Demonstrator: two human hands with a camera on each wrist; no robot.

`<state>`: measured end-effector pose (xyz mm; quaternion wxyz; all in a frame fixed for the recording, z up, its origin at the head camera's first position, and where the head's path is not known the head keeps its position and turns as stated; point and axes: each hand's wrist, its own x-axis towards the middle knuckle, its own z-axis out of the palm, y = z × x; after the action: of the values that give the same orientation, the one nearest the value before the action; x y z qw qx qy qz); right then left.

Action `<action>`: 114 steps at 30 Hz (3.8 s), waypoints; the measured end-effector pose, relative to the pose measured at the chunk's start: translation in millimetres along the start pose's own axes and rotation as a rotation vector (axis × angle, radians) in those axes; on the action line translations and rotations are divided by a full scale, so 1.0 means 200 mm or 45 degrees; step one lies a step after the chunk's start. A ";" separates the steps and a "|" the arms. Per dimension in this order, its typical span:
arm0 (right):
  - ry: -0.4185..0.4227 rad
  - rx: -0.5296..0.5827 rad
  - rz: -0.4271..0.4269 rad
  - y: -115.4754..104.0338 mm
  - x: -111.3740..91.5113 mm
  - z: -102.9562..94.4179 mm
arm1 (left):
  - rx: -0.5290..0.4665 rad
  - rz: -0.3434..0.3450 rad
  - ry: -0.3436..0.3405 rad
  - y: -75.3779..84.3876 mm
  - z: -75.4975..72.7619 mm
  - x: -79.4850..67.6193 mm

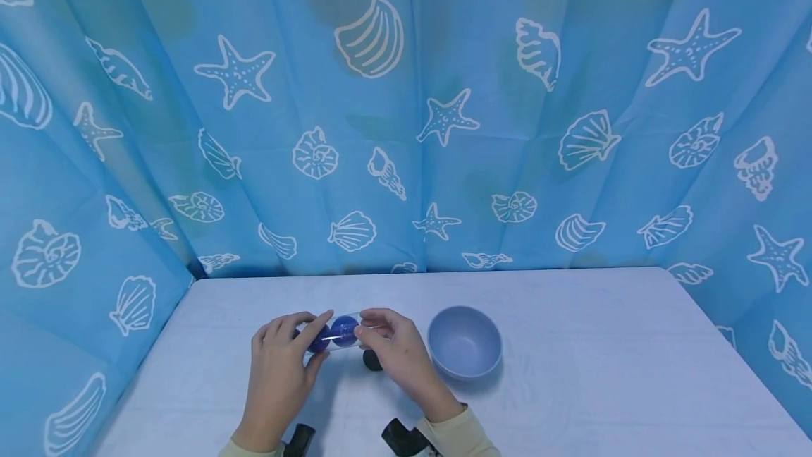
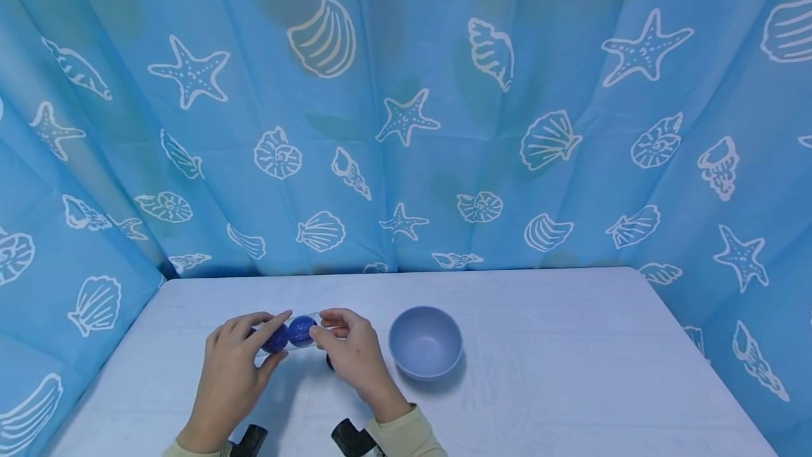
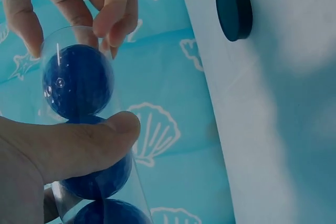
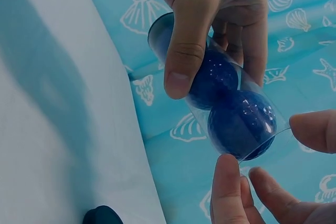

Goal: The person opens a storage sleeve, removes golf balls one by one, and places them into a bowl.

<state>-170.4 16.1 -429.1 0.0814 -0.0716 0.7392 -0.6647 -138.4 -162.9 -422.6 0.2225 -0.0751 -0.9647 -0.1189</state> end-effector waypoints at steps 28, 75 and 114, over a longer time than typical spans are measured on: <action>-0.202 0.605 0.237 0.06 0.03 0.01 | 0.159 0.033 0.027 0.04 -0.10 0.01; -0.191 0.312 0.127 0.04 0.02 -0.02 | 0.119 -0.041 0.012 0.04 -0.07 0.00; 0.037 -0.140 -0.027 -0.05 0.00 -0.13 | 0.092 -0.091 -0.127 0.06 -0.05 0.02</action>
<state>-176.0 40.4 -416.2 0.0595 -0.0743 0.7748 -0.6250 -135.2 -154.2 -410.2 0.1725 -0.0381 -0.9804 -0.0878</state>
